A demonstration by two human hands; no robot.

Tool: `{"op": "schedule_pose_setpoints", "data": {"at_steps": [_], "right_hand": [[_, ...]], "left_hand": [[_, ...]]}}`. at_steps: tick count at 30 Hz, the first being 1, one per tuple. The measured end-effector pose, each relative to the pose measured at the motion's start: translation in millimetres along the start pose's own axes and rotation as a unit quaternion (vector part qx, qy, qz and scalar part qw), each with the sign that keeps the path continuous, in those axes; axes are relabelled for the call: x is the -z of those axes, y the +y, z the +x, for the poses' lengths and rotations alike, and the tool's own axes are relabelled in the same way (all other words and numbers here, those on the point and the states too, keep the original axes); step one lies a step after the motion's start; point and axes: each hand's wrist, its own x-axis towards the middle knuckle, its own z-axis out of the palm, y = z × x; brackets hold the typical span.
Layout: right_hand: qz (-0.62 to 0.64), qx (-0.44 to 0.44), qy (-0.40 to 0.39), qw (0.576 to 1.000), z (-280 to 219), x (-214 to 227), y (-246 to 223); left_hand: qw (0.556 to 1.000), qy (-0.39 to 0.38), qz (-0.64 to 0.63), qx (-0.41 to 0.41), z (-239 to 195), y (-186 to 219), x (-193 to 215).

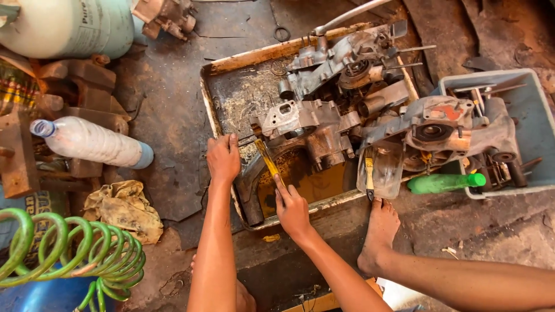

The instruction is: Cleaning motorcycle engine crankcase components using a brush and solvent in a metal tray

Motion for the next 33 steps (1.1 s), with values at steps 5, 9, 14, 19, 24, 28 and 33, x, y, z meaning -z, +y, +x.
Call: {"op": "schedule_pose_setpoints", "data": {"at_steps": [5,9,14,19,24,28,33], "right_hand": [[0.011,-0.010,-0.020,1.000,7.5,4.8,-5.7],[0.028,-0.029,-0.031,0.999,-0.6,6.7,-6.5],[0.038,-0.030,-0.030,0.998,5.7,12.4,-10.8],[0.055,-0.023,-0.017,0.998,5.5,12.3,-9.6],[0.089,-0.036,0.015,0.995,0.6,-14.5,8.0],[0.089,-0.060,-0.006,0.994,-1.7,7.0,-9.9],[0.122,-0.083,-0.005,0.989,-9.3,13.4,-20.8]], "left_hand": [[0.999,0.012,-0.041,-0.023,-9.8,28.1,17.6],[0.999,0.015,-0.039,-0.030,-13.1,37.1,21.4],[0.999,0.020,-0.006,-0.025,-6.8,21.4,10.1],[0.998,0.020,-0.053,-0.039,-9.5,26.4,14.8],[1.000,0.014,-0.001,0.006,1.3,-1.8,-4.8],[1.000,0.003,-0.026,-0.001,-3.4,9.0,2.0],[0.999,0.008,-0.054,0.001,-8.7,16.1,7.5]]}}
